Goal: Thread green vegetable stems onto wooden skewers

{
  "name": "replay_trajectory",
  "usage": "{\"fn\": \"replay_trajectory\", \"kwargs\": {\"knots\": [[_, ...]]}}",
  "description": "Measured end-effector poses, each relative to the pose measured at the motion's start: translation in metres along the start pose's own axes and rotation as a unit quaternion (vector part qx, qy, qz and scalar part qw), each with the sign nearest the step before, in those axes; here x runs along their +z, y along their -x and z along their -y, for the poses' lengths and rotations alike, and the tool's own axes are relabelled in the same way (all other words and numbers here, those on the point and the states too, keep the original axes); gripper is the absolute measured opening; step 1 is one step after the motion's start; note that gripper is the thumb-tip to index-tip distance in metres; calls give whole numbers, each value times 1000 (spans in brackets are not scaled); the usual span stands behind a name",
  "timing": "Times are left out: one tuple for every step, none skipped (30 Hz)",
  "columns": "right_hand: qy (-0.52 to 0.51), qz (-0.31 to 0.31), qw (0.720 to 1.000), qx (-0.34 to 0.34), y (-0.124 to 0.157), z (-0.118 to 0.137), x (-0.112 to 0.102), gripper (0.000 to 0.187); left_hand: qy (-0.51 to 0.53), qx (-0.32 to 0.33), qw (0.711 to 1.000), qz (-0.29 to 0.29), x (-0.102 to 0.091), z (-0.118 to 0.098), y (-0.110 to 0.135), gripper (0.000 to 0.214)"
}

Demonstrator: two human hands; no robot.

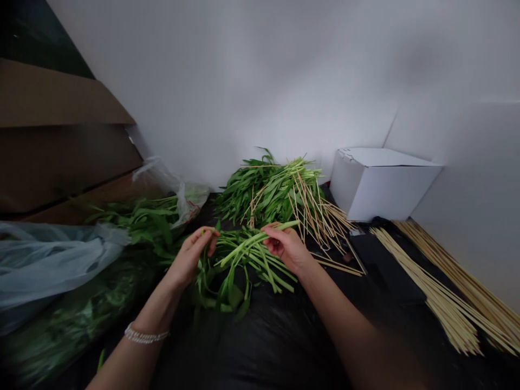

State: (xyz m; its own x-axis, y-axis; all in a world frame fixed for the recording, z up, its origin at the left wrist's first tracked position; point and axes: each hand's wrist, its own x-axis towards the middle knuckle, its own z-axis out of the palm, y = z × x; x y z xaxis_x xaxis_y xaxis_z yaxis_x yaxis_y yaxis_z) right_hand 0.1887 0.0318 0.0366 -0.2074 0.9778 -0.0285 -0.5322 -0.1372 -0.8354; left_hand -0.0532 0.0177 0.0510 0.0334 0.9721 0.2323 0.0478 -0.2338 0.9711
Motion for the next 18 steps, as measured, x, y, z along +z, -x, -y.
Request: {"fn": "replay_trajectory", "kwargs": {"knots": [[13, 8, 1000, 0, 1, -2, 1, 23, -24, -6, 999, 33, 3, 0, 3, 28], [23, 13, 1000, 0, 1, -4, 2, 24, -43, -17, 997, 63, 6, 0, 5, 28], [30, 18, 999, 0, 2, -6, 3, 24, -55, -30, 994, 87, 8, 1, 7, 29], [34, 24, 999, -1, 2, -7, 4, 24, -62, -42, 992, 106, 10, 2, 8, 29], [38, 29, 999, -2, 2, -7, 5, 24, -68, -48, 989, 121, 12, 3, 9, 29], [42, 33, 999, -3, 2, -8, 5, 24, -74, -50, 987, 133, 13, 4, 9, 28], [47, 36, 998, -5, 3, -8, 5, 24, -82, -47, 985, 142, 14, 5, 9, 27], [53, 38, 998, -7, 3, -8, 6, 24, -89, -43, 984, 149, 14, 5, 9, 26], [56, 39, 998, -10, 3, -8, 6, 25, -94, -40, 983, 154, 14, 6, 9, 26], [58, 40, 997, -13, 4, -7, 7, 26, -97, -38, 982, 155, 14, 7, 8, 25], [58, 41, 997, -17, 4, -7, 7, 26, -98, -38, 983, 153, 14, 7, 8, 25], [55, 42, 997, -20, 4, -6, 7, 27, -99, -40, 983, 150, 14, 7, 7, 25], [51, 40, 998, -24, 4, -5, 7, 28, -101, -43, 983, 146, 13, 7, 7, 26], [47, 38, 998, -26, 4, -4, 7, 28, -106, -46, 983, 143, 13, 6, 7, 26], [44, 35, 998, -28, 4, -3, 7, 29, -113, -50, 982, 141, 13, 6, 7, 27], [42, 32, 998, -31, 4, -2, 7, 29, -120, -55, 981, 139, 13, 5, 7, 27], [41, 28, 998, -32, 4, -1, 7, 29, -128, -59, 980, 139, 13, 4, 7, 27], [41, 25, 998, -34, 4, 0, 7, 30, -136, -58, 979, 140, 13, 3, 7, 27]]}}
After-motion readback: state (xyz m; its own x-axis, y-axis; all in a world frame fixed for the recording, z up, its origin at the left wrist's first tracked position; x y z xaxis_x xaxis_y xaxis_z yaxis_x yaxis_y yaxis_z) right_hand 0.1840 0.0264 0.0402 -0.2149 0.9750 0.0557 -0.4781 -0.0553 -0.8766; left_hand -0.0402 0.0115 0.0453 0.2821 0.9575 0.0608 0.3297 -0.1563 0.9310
